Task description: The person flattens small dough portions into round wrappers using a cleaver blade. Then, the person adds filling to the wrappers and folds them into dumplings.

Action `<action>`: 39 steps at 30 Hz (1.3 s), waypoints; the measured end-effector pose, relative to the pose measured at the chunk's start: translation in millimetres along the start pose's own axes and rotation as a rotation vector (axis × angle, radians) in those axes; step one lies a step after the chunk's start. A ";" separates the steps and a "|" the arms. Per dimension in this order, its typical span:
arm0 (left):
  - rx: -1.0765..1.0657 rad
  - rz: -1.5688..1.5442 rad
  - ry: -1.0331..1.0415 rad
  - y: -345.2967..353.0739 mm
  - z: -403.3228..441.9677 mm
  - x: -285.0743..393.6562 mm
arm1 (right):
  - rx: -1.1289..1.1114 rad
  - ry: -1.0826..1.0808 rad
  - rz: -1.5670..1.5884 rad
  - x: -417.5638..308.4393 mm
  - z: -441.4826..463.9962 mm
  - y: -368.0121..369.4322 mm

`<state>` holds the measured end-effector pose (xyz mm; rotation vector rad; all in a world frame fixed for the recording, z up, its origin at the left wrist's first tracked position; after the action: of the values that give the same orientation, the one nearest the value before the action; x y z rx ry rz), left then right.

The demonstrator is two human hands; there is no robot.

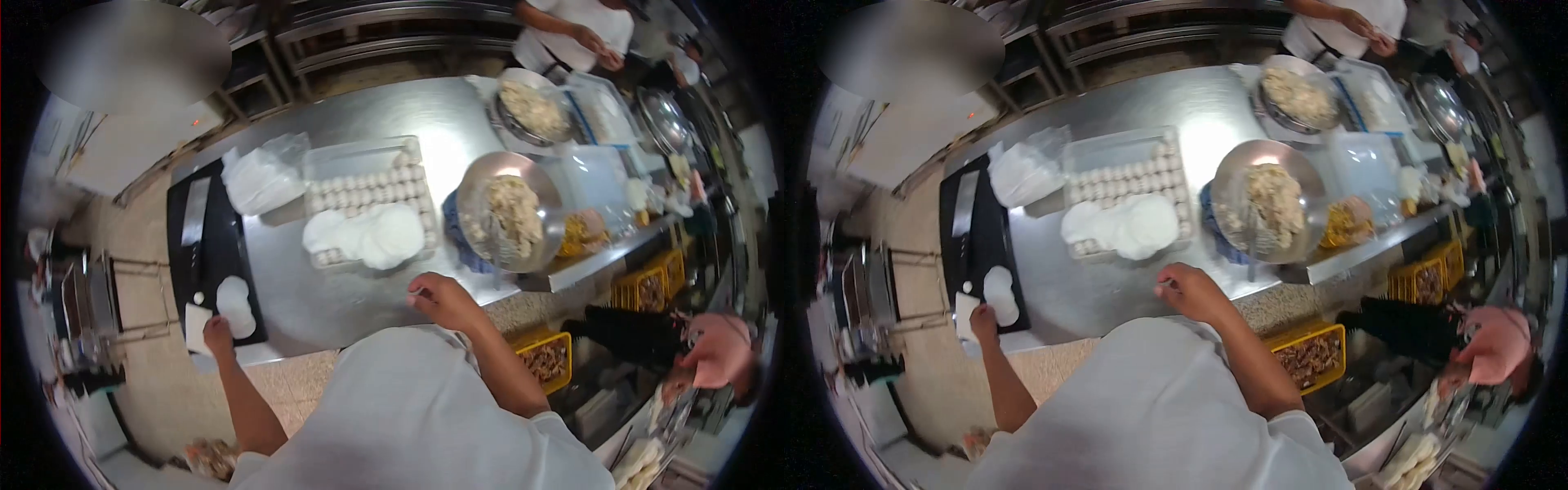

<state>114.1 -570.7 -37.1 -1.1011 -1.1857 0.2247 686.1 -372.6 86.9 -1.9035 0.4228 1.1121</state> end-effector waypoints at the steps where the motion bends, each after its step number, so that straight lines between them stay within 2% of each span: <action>1: -0.003 -0.034 -0.032 0.0 3.1 -2.1 | 0.029 0.017 -0.002 -0.6 -0.9 -3.2; 9: -0.101 -0.349 -0.051 1.3 -4.5 18.5 | 0.044 0.021 -0.008 -0.5 -7.7 -10.4; 12: 0.023 -0.489 -0.058 4.4 -21.5 32.5 | 0.026 0.020 -0.006 -0.2 -6.6 -6.1; 14: -0.003 -0.492 0.059 7.6 -21.2 47.5 | 0.026 -0.011 -0.012 -6.3 -7.1 -4.7; 16: -0.051 -0.622 0.092 16.1 -26.8 75.9 | 0.008 -0.066 -0.007 -17.0 -3.3 -1.0; 18: -0.137 -0.659 0.193 16.9 -58.2 147.2 | 0.034 -0.042 0.028 -23.0 -0.7 0.2; 20: -0.364 -0.750 0.087 28.0 -82.7 201.6 | 0.001 -0.060 0.035 -31.3 4.8 7.1; 22: -0.611 -0.970 0.027 51.4 -105.3 236.3 | 0.080 -0.088 0.101 -39.8 6.0 5.0; 24: -0.786 -1.119 0.020 67.1 -133.0 274.7 | 0.112 -0.157 0.076 -59.7 6.2 -1.2; 25: -0.804 -1.121 0.019 69.1 -145.3 291.3 | 0.143 -0.222 0.060 -72.6 4.9 -5.5; 27: -1.053 -1.204 0.007 77.0 -172.6 324.2 | 0.191 -0.268 0.032 -87.1 3.9 -12.5; 31: -1.176 -1.168 0.103 91.7 -200.3 353.1 | 0.184 -0.202 -0.092 -87.6 4.0 -14.2; 33: -1.233 -0.946 0.172 88.6 -210.1 362.4 | 0.175 -0.161 -0.116 -78.4 3.0 -10.8; 36: -1.257 -0.926 0.220 90.4 -211.5 365.6 | 0.169 -0.100 0.027 -57.4 2.4 -3.2; 37: -1.263 -0.918 0.220 90.5 -211.8 367.5 | 0.173 -0.092 0.169 -50.4 1.9 -1.7; 38: -1.278 -0.936 0.191 90.4 -212.1 370.4 | 0.179 -0.085 0.309 -42.3 1.7 -0.2; 39: -1.294 -0.954 0.162 91.3 -212.1 373.1 | 0.186 -0.081 0.313 -30.0 1.8 3.8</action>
<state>480.3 -400.3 134.4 -1.3935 -1.5739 -1.5221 666.3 -377.2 109.5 -1.6593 0.7706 1.2977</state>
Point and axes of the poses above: each hand's wrist, its own z-axis towards the middle knuckle, its own y-axis out of the palm, x = y × z, the point moved 4 cm from there along z, towards the middle knuckle, and after that the axes turned 7 degrees about -z, right-handed, at the moved point
